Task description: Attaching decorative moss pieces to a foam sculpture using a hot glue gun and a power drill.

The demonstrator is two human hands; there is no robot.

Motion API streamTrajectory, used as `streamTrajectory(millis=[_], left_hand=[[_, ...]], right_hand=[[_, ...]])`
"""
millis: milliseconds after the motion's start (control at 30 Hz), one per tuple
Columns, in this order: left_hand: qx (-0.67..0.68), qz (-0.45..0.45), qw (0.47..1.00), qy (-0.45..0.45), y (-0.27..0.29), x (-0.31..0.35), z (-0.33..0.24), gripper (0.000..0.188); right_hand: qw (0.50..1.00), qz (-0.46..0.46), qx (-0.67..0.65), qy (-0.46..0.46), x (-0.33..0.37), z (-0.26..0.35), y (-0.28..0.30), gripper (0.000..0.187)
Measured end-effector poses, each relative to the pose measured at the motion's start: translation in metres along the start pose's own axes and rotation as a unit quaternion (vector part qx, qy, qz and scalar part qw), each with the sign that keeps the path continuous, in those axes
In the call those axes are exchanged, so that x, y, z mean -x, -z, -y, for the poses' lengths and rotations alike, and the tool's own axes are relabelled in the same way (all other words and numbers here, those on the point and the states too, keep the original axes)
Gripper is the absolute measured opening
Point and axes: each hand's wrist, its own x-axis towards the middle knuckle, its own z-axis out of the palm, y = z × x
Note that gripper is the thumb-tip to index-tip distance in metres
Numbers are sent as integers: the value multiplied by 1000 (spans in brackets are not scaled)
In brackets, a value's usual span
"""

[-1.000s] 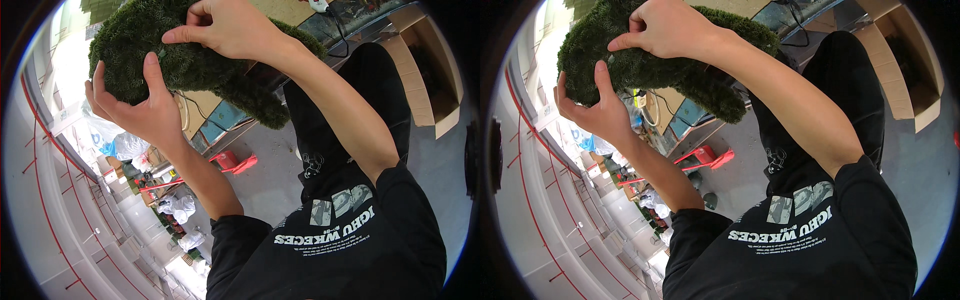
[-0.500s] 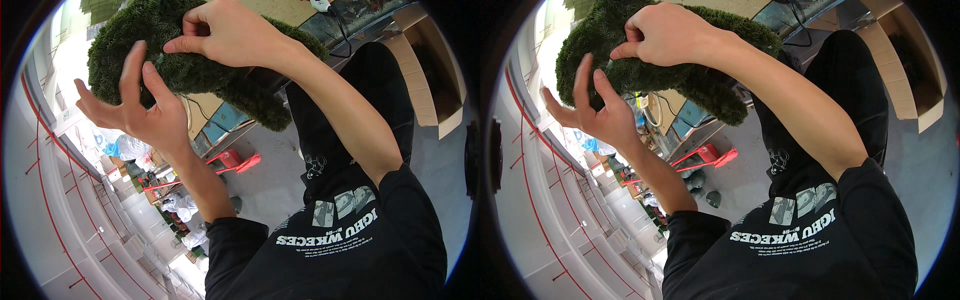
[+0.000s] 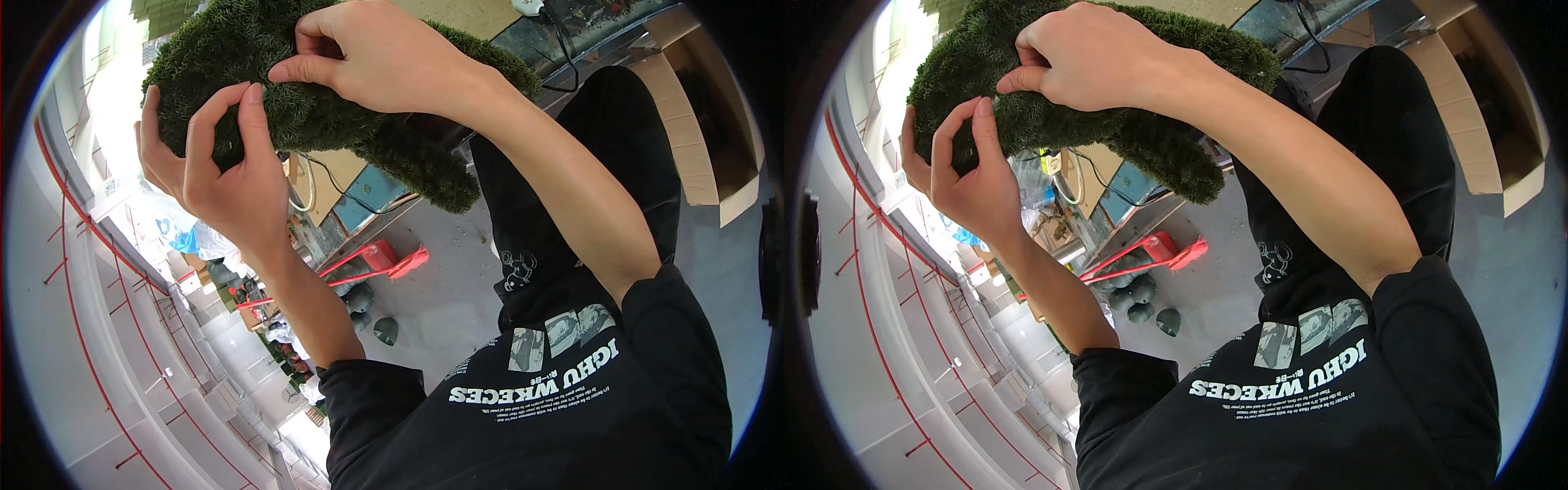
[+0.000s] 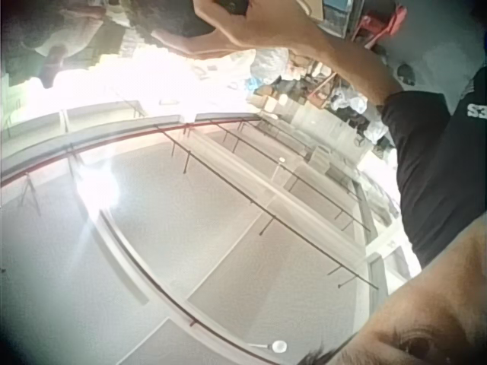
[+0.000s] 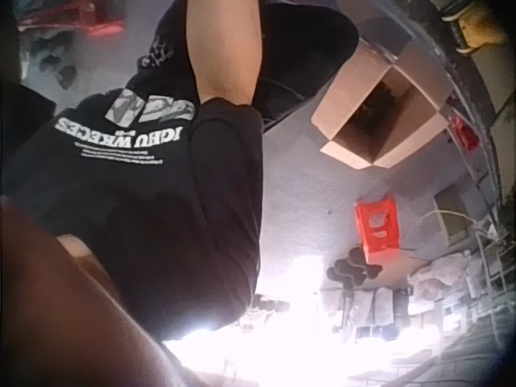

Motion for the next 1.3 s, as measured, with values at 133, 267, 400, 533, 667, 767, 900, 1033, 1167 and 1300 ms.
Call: streamTrajectory(millis=[133,267,400,533,667,767,900,1033,1167,1300], left_hand=[[9,18,1000,4,3,-3,0,8],[33,39,999,1,7,-5,2,10],[32,44,999,0,11,-5,2,13],[146,11,989,31,12,1,10,20],[173,-36,983,46,20,4,14,24],[138,-29,990,20,21,4,12,25],[28,-18,999,19,7,3,-3,34],[109,-10,994,27,11,8,14,34],[150,-47,984,84,18,20,25,38],[49,-39,990,126,7,15,8,67]], right_hand=[[1000,-12,15,9,1,0,1,39],[1000,-3,9,5,0,-1,1,39],[999,-36,32,4,-2,-10,-12,39],[999,-16,-33,-13,5,-8,-3,39],[993,-20,-73,-93,7,-9,-5,42],[993,-16,-81,-82,5,-8,-11,47],[996,-35,-48,-60,1,-6,-17,48],[994,-40,-46,-85,2,-3,-17,53],[983,-102,-111,-109,19,-13,-30,47],[977,-7,-96,-189,11,9,-17,57]])
